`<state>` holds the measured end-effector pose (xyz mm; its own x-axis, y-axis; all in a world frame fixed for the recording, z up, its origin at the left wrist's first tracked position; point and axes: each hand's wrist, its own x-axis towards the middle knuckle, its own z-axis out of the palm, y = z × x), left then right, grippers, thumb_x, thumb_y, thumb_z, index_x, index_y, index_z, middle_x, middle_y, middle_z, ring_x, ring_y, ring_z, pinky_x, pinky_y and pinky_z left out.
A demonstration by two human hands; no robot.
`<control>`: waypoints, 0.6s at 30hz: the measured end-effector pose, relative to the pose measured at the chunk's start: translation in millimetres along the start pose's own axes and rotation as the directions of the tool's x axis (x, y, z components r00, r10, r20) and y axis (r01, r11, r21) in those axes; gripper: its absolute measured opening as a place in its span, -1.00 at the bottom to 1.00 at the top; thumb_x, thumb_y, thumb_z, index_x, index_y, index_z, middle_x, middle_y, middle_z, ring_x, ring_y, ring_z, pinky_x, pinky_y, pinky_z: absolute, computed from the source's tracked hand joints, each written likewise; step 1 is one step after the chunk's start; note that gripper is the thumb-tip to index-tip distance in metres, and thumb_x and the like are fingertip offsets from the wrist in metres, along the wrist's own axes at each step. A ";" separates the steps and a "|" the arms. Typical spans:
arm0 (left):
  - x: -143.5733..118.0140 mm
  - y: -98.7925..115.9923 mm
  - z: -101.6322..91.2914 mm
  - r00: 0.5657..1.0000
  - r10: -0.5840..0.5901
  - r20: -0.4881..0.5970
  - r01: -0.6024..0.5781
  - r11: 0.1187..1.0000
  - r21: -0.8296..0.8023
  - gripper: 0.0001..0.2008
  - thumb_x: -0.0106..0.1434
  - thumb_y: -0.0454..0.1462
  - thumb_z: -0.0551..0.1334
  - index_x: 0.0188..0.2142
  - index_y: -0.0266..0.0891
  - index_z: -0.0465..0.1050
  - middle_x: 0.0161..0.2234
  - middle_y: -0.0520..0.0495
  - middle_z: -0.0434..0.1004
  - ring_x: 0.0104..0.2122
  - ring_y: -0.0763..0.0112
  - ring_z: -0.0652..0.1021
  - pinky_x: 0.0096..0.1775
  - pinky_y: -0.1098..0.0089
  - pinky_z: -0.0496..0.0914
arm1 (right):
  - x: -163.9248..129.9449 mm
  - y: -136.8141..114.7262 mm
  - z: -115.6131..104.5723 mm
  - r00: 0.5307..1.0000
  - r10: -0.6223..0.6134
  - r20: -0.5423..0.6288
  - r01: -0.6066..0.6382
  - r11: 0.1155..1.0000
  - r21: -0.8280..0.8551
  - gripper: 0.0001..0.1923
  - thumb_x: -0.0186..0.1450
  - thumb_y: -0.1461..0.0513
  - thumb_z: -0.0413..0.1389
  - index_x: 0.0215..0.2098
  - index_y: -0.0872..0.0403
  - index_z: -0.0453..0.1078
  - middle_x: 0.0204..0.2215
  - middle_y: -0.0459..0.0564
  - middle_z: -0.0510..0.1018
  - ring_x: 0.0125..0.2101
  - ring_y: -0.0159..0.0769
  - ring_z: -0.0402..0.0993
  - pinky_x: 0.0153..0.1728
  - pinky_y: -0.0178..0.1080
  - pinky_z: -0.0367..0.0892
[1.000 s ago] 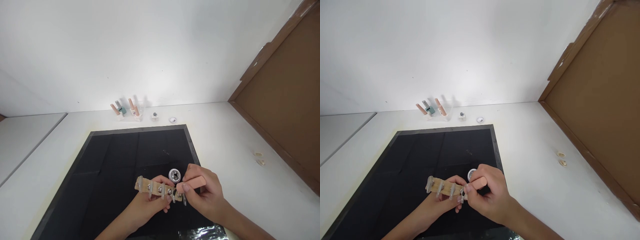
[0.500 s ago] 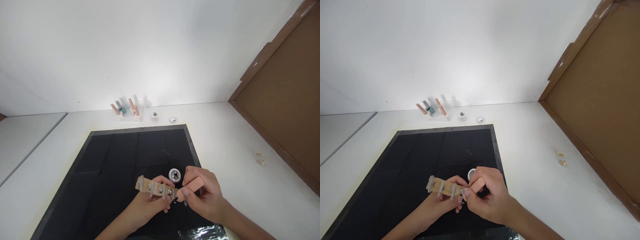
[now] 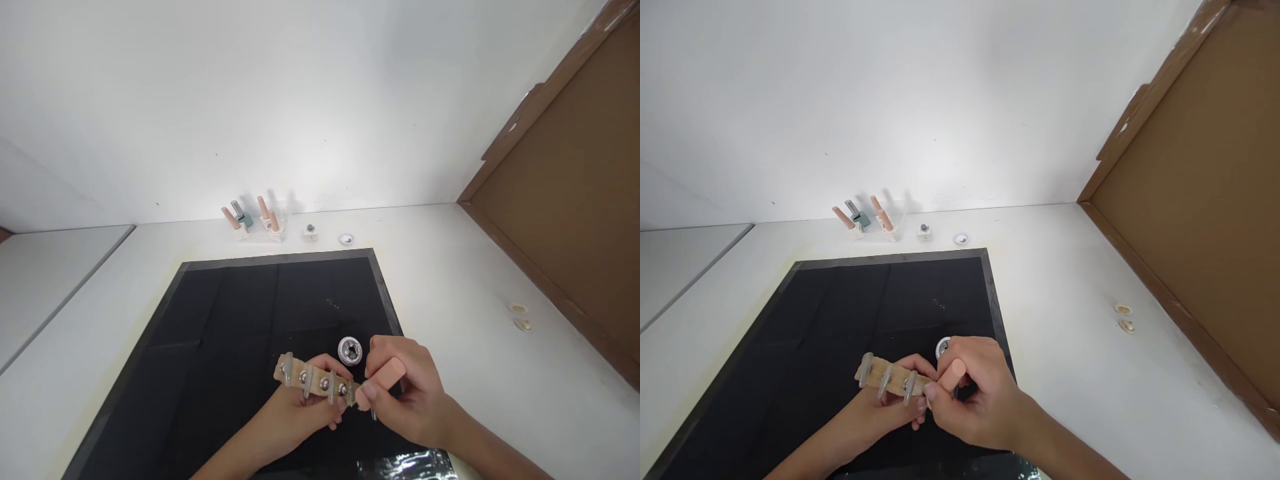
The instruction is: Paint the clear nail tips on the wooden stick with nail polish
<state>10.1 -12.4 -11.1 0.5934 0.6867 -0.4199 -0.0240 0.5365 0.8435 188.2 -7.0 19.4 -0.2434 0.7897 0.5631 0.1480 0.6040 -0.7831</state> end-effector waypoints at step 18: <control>-3.7 2.4 1.9 0.999 -0.044 0.019 0.043 0.998 0.042 -0.78 0.10 -0.22 0.26 -0.26 -0.19 0.32 -0.48 0.12 0.33 -0.48 0.54 0.34 -0.37 0.45 0.26 | 4.5 -0.7 -3.5 0.986 0.151 -0.074 -0.158 0.981 -0.111 -0.79 0.20 0.36 0.04 -0.57 0.05 0.19 -0.66 -0.18 0.24 -0.69 -0.47 0.09 -0.69 -0.37 0.05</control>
<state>9.4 -14.6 -6.9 0.6094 0.6527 -0.4501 0.0353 0.5448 0.8378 190.4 -3.4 23.4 -0.1465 0.8776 0.4566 0.2900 0.4793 -0.8283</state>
